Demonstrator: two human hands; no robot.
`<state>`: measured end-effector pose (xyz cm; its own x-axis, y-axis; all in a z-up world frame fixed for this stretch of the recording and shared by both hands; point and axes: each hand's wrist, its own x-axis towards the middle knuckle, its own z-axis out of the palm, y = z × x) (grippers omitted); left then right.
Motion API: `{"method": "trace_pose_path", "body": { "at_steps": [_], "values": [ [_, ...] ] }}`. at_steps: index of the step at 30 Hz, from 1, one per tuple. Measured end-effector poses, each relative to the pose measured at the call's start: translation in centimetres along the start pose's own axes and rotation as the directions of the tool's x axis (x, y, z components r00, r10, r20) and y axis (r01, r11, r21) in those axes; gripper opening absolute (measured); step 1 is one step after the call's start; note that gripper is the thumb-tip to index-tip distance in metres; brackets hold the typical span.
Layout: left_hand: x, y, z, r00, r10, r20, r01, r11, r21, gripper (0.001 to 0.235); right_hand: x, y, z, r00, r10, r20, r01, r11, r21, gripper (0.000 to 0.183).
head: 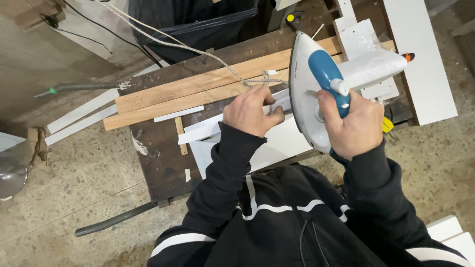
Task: Apply adhesive edging to the exposed sides of white furniture panels using a clothes iron.
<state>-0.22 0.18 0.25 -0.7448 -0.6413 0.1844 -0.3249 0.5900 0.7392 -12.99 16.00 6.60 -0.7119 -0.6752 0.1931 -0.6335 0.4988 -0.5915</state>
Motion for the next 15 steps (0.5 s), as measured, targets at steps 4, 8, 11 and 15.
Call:
{"method": "trace_pose_path", "body": {
  "at_steps": [4, 8, 11, 15],
  "values": [
    [-0.2, 0.3, -0.2, 1.0, -0.011, 0.024, 0.011, 1.0, -0.007, 0.027, -0.3, -0.7, 0.1, 1.0, 0.008, 0.026, -0.01, 0.999, 0.052, 0.032],
    [-0.3, 0.4, -0.3, 0.999, -0.013, 0.034, 0.014, 1.0, -0.02, 0.028, -0.7, -1.0, 0.5, 0.998, -0.054, 0.011, 0.053, 0.997, 0.048, 0.029],
    [-0.4, 0.3, -0.2, 1.0, -0.005, 0.02, 0.006, 1.0, -0.029, 0.029, -0.8, -1.2, 0.4, 0.998, -0.069, -0.01, 0.068, 0.997, -0.047, 0.029],
    [-0.3, 0.2, 0.0, 1.0, 0.009, 0.001, -0.009, 1.0, -0.029, 0.028, -1.0, -1.1, 0.7, 0.998, -0.061, -0.031, 0.06, 0.996, -0.059, 0.029]
  ]
}}
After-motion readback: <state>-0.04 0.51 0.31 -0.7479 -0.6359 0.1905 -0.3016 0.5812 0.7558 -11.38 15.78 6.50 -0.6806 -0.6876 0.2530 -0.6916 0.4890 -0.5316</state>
